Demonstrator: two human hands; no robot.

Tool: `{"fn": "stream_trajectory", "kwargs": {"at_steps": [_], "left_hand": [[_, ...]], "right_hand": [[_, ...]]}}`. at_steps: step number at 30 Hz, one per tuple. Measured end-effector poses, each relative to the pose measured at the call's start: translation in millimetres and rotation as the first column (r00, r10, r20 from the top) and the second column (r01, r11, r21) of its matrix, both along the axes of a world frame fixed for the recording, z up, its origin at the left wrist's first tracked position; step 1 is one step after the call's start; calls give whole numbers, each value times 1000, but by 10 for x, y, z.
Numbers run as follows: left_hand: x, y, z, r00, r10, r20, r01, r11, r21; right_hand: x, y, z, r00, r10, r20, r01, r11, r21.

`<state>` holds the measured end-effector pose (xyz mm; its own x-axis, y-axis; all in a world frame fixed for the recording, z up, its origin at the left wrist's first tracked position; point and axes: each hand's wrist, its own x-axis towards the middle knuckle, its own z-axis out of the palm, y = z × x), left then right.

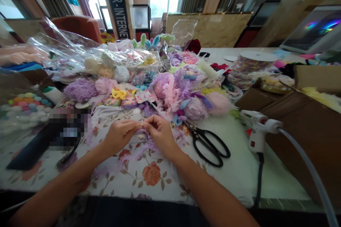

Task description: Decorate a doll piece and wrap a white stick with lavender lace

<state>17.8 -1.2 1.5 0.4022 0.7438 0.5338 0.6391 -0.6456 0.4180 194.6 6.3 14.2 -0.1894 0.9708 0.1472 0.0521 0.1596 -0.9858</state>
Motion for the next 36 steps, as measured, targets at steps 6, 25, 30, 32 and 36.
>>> {"fn": "stream_trajectory", "kwargs": {"at_steps": [6, 25, 30, 32, 36], "left_hand": [[-49, 8, -73, 995, 59, -81, -61, 998, -25], [-151, 64, -15, 984, 169, 62, -167, 985, -36], [-142, 54, 23, 963, 261, 73, -257, 964, -65], [-136, 54, 25, 957, 281, 71, -277, 959, -60], [-145, 84, 8, 977, 203, 65, -197, 976, -90]], "right_hand": [[11, 36, -30, 987, -53, 149, 41, 996, 81], [132, 116, -18, 994, -88, 69, 89, 996, -5], [97, 87, -31, 992, -60, 112, 58, 998, 26], [92, 82, -38, 992, -72, 104, 69, 997, 32], [97, 97, -48, 988, -137, 75, 134, 990, 44]]}}
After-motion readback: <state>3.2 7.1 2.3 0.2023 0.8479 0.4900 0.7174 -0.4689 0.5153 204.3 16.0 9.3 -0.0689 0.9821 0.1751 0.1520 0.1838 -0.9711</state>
